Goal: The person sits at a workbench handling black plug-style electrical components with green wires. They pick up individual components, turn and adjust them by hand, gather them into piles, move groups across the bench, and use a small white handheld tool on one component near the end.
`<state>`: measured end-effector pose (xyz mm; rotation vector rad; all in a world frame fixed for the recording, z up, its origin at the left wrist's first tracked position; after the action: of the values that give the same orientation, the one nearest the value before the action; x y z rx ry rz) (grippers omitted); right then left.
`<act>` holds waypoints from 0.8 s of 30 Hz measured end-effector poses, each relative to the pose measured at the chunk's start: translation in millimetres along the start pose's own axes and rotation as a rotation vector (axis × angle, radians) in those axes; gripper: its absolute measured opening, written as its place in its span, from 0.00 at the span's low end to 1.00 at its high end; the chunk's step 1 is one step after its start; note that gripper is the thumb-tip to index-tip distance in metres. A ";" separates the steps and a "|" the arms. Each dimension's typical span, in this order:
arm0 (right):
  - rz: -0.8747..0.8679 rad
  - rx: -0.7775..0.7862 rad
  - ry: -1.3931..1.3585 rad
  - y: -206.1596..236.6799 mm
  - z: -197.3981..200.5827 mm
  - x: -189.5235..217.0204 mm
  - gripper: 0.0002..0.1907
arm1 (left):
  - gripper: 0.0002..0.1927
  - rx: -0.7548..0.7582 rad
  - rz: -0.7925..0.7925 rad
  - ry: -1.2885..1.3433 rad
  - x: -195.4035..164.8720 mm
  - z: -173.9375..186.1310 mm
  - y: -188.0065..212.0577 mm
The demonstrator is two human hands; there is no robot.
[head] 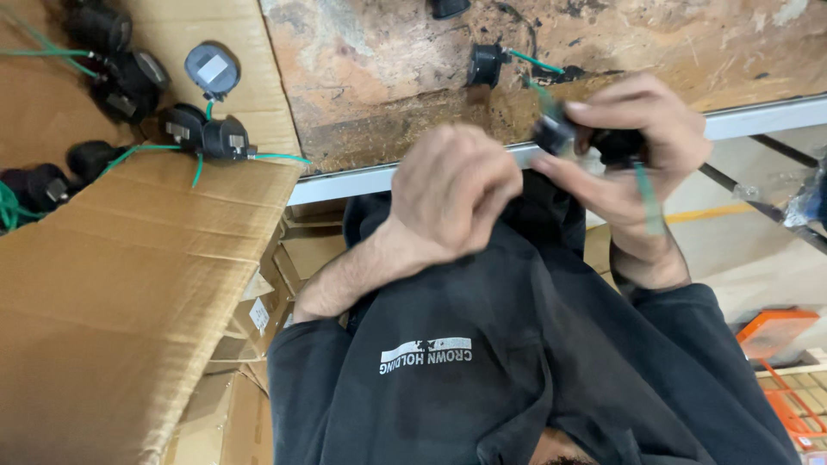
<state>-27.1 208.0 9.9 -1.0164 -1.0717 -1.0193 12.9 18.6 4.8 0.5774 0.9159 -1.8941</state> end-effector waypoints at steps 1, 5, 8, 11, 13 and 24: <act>-0.036 -0.016 -0.187 -1.5 -0.6 -1.1 0.23 | 0.14 -0.033 0.006 -0.089 8.1 -3.8 -4.2; -0.130 -0.091 -0.844 -1.8 -4.9 0.3 0.21 | 0.24 0.019 0.121 -0.386 36.6 -17.1 -10.3; -0.209 -0.095 -0.663 1.8 -5.2 -3.2 0.19 | 0.29 0.098 0.157 -0.326 44.2 -21.9 -9.9; -0.167 -0.006 -0.355 0.8 -4.2 -12.6 0.14 | 0.26 0.195 0.165 -0.325 46.2 -27.4 -11.5; -0.118 0.028 -0.157 2.8 -3.6 -18.5 0.12 | 0.23 0.177 0.168 -0.318 46.2 -28.6 -15.2; -0.073 0.137 -0.014 3.7 -17.4 -19.6 0.19 | 0.23 0.021 0.310 0.057 32.5 -10.3 -17.9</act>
<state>-23.6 194.7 -12.8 -0.8802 -1.1815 -0.9844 -17.8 14.6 -18.0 0.7442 0.7929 -1.6166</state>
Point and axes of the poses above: each hand's wrist, its own y-axis away from the middle knuckle, its own z-axis out of the back of the hand, x = y × z, the point moved 6 cm from there along -y, towards the middle knuckle, and after that the axes turned 10 degrees about -y, right-handed, at the moved point
